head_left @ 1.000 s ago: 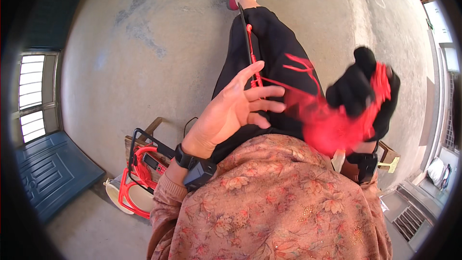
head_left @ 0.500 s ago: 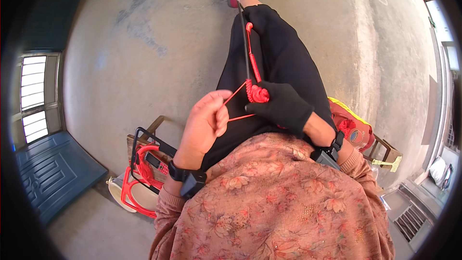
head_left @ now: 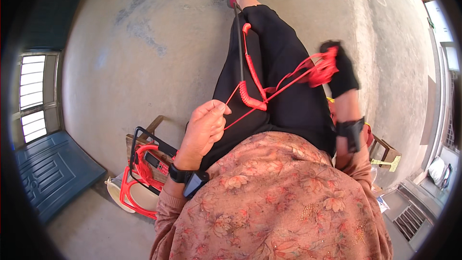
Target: Wrapping a length of red twine or string around a structural furniture component while seated.
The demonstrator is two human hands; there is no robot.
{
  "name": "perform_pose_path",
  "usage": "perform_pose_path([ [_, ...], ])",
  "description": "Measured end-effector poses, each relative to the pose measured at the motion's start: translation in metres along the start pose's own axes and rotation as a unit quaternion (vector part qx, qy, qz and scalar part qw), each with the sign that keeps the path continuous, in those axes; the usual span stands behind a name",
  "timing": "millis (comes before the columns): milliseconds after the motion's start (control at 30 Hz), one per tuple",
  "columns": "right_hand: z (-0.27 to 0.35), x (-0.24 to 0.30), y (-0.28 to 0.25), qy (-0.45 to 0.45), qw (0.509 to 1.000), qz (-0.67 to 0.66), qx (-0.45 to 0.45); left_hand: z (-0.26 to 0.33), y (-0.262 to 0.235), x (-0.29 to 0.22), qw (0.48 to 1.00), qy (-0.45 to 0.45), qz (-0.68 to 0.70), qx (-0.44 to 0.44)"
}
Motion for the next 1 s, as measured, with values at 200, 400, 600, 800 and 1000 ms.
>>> perform_pose_path([
  [200, 0.013, 0.072, 0.015, -0.03, 0.971, 0.221, -0.086, -0.005, 0.02, -0.024, 0.967, 0.055, 0.107, 0.223],
  [400, 0.044, 0.034, 0.104, -0.162, 0.802, 0.573, -0.04, -0.04, 0.036, -0.047, 0.979, 0.185, -0.051, 0.073],
  [600, 0.05, -0.037, 0.164, -0.081, 0.796, 0.584, 0.135, -0.065, 0.033, -0.014, 0.97, 0.123, -0.207, 0.037],
  [800, 0.055, -0.055, 0.152, 0.122, 0.942, 0.255, 0.183, -0.072, 0.033, -0.014, 0.966, 0.096, -0.234, 0.061],
  [1000, 0.049, -0.02, 0.152, -0.033, 0.841, 0.526, 0.121, -0.055, 0.008, -0.037, 0.963, 0.125, -0.235, -0.041],
])
Point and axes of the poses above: each hand's wrist, its own z-axis away from the middle knuckle, its own y-axis out of the palm, x = y × z, the point moved 4 cm from there along -z, towards the middle knuckle, and after that the axes turned 6 degrees about z, right-handed, at the moved point
